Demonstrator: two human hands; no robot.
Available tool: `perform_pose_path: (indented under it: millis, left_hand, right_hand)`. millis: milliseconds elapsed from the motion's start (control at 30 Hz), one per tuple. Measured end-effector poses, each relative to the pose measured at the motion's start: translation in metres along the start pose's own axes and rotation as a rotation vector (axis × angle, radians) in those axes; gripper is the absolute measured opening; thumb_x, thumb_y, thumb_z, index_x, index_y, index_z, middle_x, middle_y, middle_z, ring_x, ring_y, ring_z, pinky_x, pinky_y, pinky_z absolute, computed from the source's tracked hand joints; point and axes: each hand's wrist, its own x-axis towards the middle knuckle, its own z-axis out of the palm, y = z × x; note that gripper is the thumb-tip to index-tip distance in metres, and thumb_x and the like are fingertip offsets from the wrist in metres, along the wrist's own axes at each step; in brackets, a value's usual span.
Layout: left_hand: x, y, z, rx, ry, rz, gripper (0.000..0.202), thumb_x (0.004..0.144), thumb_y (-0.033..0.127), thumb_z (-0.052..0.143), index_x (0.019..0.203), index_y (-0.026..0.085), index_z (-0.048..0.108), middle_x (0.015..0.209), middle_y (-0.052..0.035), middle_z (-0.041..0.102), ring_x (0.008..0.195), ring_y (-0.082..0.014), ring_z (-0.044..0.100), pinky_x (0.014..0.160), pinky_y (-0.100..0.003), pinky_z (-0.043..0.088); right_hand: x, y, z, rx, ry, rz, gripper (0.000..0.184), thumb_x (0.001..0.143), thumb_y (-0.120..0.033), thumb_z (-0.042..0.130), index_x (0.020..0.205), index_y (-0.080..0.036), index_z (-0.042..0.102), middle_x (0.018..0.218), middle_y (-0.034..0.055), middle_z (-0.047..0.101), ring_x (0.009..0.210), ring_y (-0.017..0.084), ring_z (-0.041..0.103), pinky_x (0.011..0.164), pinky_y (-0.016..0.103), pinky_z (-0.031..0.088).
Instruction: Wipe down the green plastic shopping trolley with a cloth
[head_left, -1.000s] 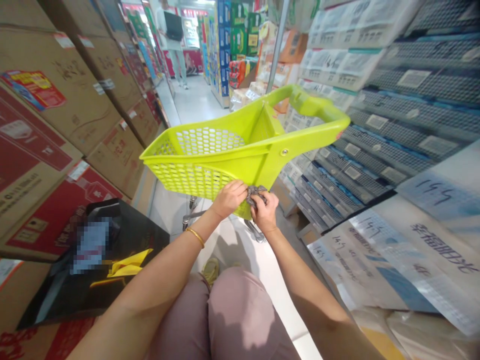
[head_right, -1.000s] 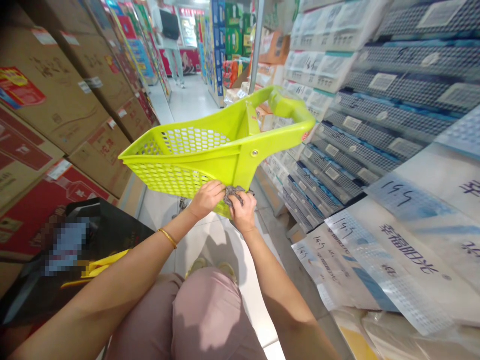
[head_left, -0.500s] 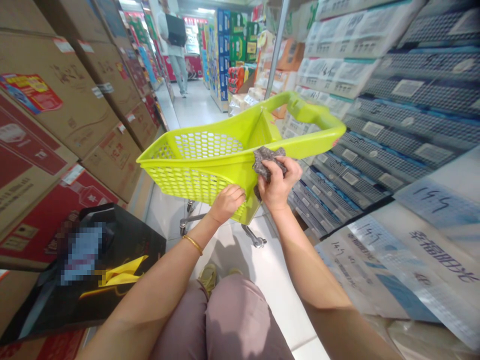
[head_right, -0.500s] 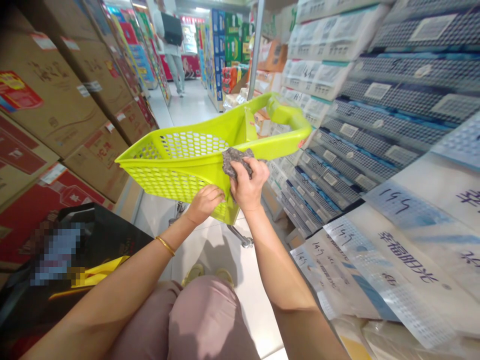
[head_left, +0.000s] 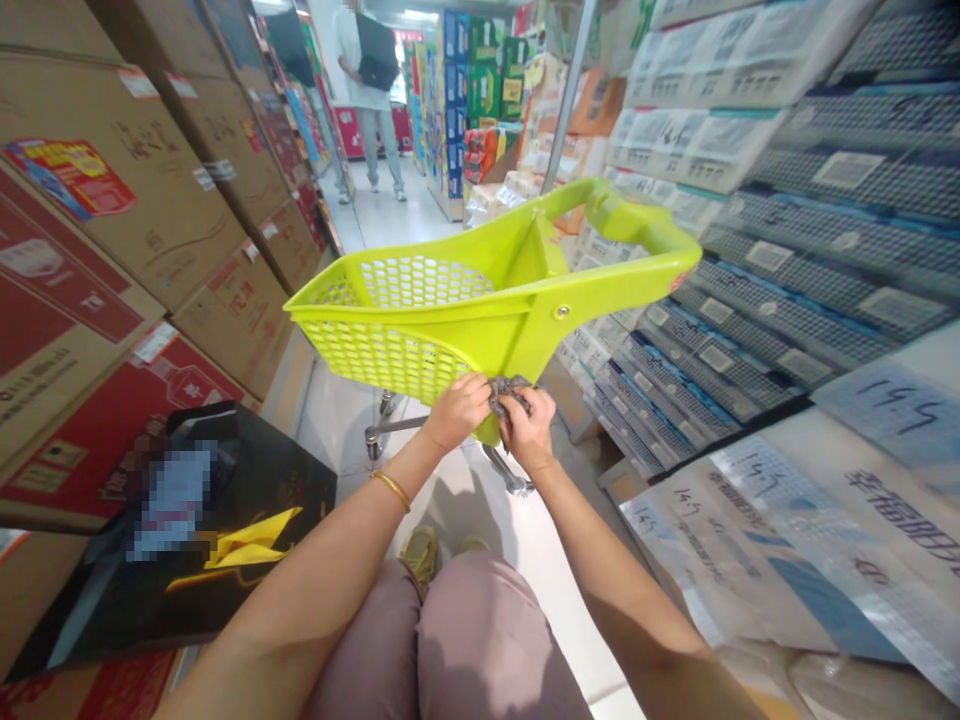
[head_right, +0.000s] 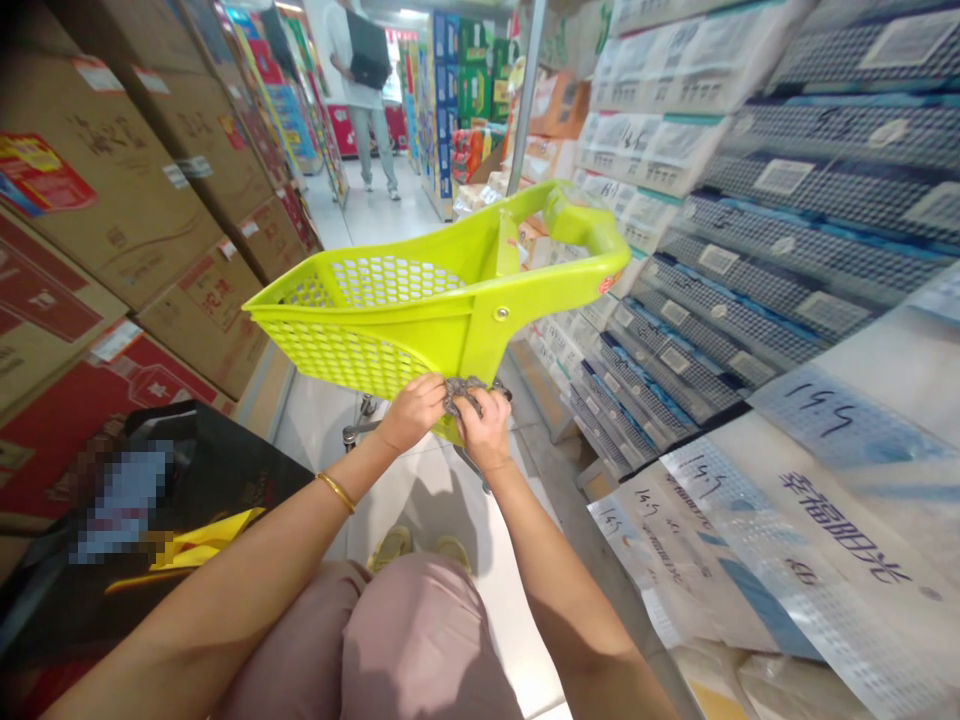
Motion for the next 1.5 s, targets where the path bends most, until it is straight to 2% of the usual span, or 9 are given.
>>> perform_pose_path:
  millis: [100, 267, 367, 467, 700, 833, 967, 1267, 1500]
  left_hand:
    - [-0.003, 0.001, 0.003, -0.007, 0.023, -0.026, 0.024, 0.094, 0.018, 0.043, 0.09, 0.012, 0.066, 0.088, -0.0077, 0.065, 0.1, -0.02, 0.057, 0.094, -0.038, 0.048]
    - [-0.002, 0.001, 0.004, -0.044, 0.019, -0.051, 0.027, 0.095, 0.017, 0.039, 0.088, 0.013, 0.065, 0.092, -0.0061, 0.066, 0.097, -0.0177, 0.058, 0.096, -0.037, 0.048]
    - [-0.001, 0.0, 0.003, -0.052, 0.036, -0.042, 0.027, 0.095, 0.017, 0.039, 0.088, 0.012, 0.064, 0.093, -0.0065, 0.066, 0.097, -0.0177, 0.058, 0.096, -0.037, 0.049]
    - [-0.002, 0.0, 0.004, -0.057, 0.027, -0.055, 0.026, 0.095, 0.017, 0.04, 0.087, 0.013, 0.064, 0.091, -0.0076, 0.066, 0.1, -0.0184, 0.058, 0.096, -0.038, 0.049]
    - [-0.003, -0.001, 0.005, -0.106, -0.032, -0.066, 0.026, 0.095, 0.017, 0.037, 0.092, 0.012, 0.063, 0.096, -0.0091, 0.066, 0.105, -0.0195, 0.057, 0.098, -0.041, 0.048]
    - [-0.001, -0.002, 0.003, -0.112, -0.079, -0.05, 0.027, 0.095, 0.015, 0.036, 0.092, 0.012, 0.063, 0.094, -0.0081, 0.066, 0.102, -0.0194, 0.057, 0.099, -0.04, 0.046]
    - [0.001, -0.002, 0.003, -0.111, -0.09, -0.028, 0.027, 0.095, 0.016, 0.037, 0.088, 0.012, 0.063, 0.09, -0.0075, 0.065, 0.097, -0.0188, 0.057, 0.1, -0.038, 0.045]
    - [0.0, -0.003, 0.003, -0.116, -0.083, -0.036, 0.03, 0.095, 0.019, 0.038, 0.084, 0.013, 0.065, 0.088, -0.0074, 0.065, 0.098, -0.0191, 0.057, 0.1, -0.038, 0.046]
    - [-0.003, -0.002, 0.005, -0.076, -0.003, -0.042, 0.03, 0.095, 0.016, 0.035, 0.09, 0.01, 0.065, 0.092, -0.0084, 0.066, 0.104, -0.0199, 0.057, 0.101, -0.041, 0.046]
  right_hand:
    - [0.01, 0.002, -0.004, -0.001, 0.037, -0.027, 0.018, 0.084, -0.024, 0.053, 0.099, -0.023, 0.065, 0.105, 0.0082, 0.052, 0.102, 0.02, 0.043, 0.09, 0.035, 0.041]
    - [0.054, 0.007, -0.016, -0.036, 0.21, -0.012, 0.02, 0.083, -0.027, 0.054, 0.101, -0.023, 0.063, 0.107, 0.0081, 0.049, 0.102, 0.02, 0.044, 0.092, 0.036, 0.041]
    - [0.064, 0.008, -0.016, -0.063, 0.222, 0.028, 0.021, 0.083, -0.028, 0.052, 0.1, -0.024, 0.063, 0.108, 0.0083, 0.049, 0.103, 0.021, 0.044, 0.093, 0.039, 0.04]
    - [0.047, 0.006, -0.007, -0.065, 0.128, 0.049, 0.021, 0.083, -0.029, 0.052, 0.099, -0.026, 0.065, 0.107, 0.0081, 0.05, 0.104, 0.022, 0.044, 0.093, 0.041, 0.04]
    - [-0.032, -0.004, 0.019, -0.002, -0.039, 0.066, 0.019, 0.083, -0.024, 0.052, 0.098, -0.023, 0.064, 0.106, 0.0085, 0.051, 0.103, 0.021, 0.044, 0.092, 0.039, 0.042]
    - [-0.054, -0.006, 0.026, -0.003, -0.145, 0.067, 0.02, 0.08, -0.02, 0.054, 0.097, -0.024, 0.064, 0.103, 0.0067, 0.053, 0.098, 0.02, 0.045, 0.088, 0.037, 0.043]
    - [-0.047, -0.006, 0.024, 0.008, -0.113, 0.059, 0.019, 0.08, -0.02, 0.054, 0.096, -0.023, 0.065, 0.103, 0.0072, 0.053, 0.099, 0.02, 0.045, 0.088, 0.037, 0.042]
    - [0.016, 0.001, 0.005, -0.014, 0.171, 0.16, 0.022, 0.081, -0.03, 0.052, 0.097, -0.023, 0.065, 0.106, 0.0096, 0.05, 0.103, 0.023, 0.045, 0.093, 0.044, 0.039]
    - [-0.006, -0.004, 0.016, 0.012, 0.096, 0.109, 0.021, 0.083, -0.027, 0.051, 0.098, -0.024, 0.064, 0.106, 0.0093, 0.051, 0.102, 0.022, 0.045, 0.092, 0.041, 0.041]
